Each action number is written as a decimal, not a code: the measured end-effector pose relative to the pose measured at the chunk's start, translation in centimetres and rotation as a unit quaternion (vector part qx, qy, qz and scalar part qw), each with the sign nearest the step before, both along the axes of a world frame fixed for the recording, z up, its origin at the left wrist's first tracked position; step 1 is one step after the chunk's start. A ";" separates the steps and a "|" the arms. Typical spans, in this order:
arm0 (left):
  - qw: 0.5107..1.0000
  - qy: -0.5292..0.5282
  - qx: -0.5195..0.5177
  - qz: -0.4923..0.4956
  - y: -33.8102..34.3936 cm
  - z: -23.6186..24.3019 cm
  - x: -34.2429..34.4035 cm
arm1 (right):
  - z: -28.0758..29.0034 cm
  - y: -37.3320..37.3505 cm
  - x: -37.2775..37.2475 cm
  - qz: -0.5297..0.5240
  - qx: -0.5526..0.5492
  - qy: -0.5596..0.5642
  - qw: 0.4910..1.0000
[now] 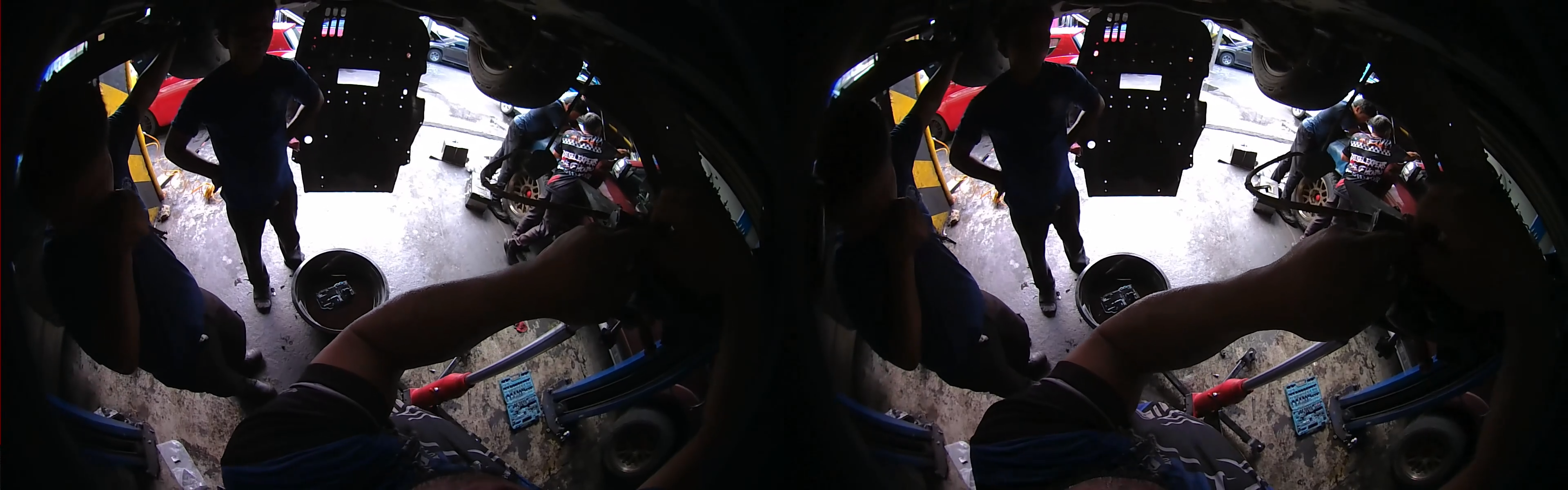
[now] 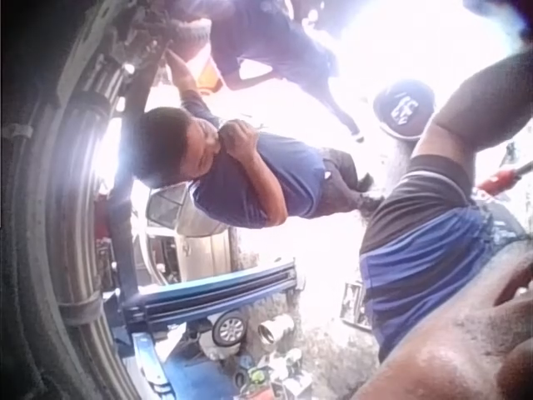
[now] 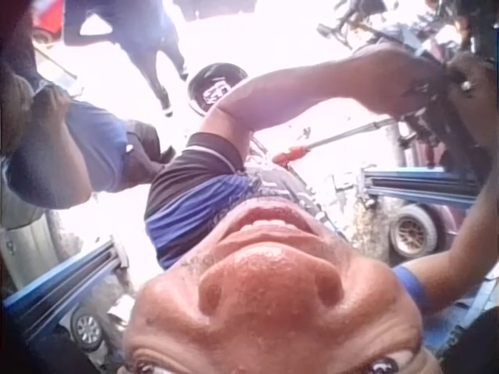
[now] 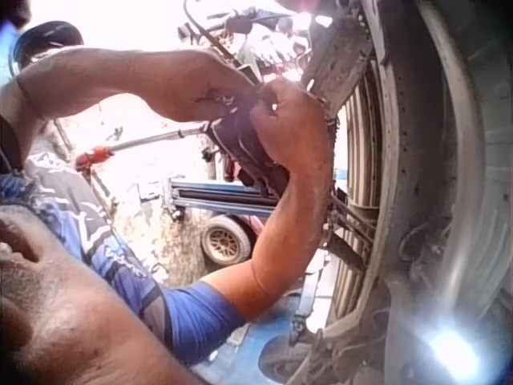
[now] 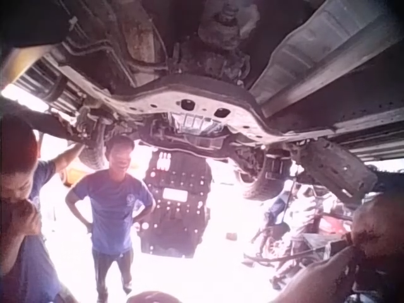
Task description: Installing or securing a mechanical part underneath a vehicle.
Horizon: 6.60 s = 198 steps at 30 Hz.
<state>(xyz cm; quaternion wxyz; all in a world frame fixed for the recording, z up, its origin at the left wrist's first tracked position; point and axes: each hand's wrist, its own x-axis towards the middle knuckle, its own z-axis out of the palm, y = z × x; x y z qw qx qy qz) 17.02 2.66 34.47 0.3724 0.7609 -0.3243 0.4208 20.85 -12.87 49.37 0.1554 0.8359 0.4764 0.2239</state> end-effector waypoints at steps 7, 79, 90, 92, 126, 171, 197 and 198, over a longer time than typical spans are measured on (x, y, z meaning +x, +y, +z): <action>0.998 -0.039 0.024 -0.034 -0.7 0.7 0.0 | 0.4 -0.3 -2.6 -0.068 -0.004 0.054 0.996; 0.994 0.002 -0.029 -0.101 1.0 -5.5 1.4 | 0.6 2.6 -4.6 -0.203 -0.060 0.004 0.977; 0.968 0.143 -0.122 -0.168 1.8 -6.3 1.5 | 0.1 3.2 -4.6 -0.233 -0.051 -0.066 0.969; 0.969 0.084 -0.133 -0.190 2.5 -7.1 1.7 | 0.8 4.0 -4.7 -0.218 -0.073 -0.038 0.973; 0.987 0.029 -0.126 -0.092 2.1 -4.4 -0.2 | -1.6 0.3 -2.4 0.023 -0.037 -0.122 0.992; 0.998 -0.030 -0.056 -0.009 1.2 -3.3 0.2 | -0.2 2.1 -4.7 -0.113 -0.096 -0.078 0.986; 0.998 -0.068 0.016 -0.006 -0.4 -0.5 -0.5 | 0.0 2.2 -6.0 -0.199 -0.027 -0.042 0.979; 1.000 -0.024 0.002 -0.020 -0.5 -0.4 -0.8 | 0.1 2.1 -5.4 -0.203 -0.025 -0.043 0.978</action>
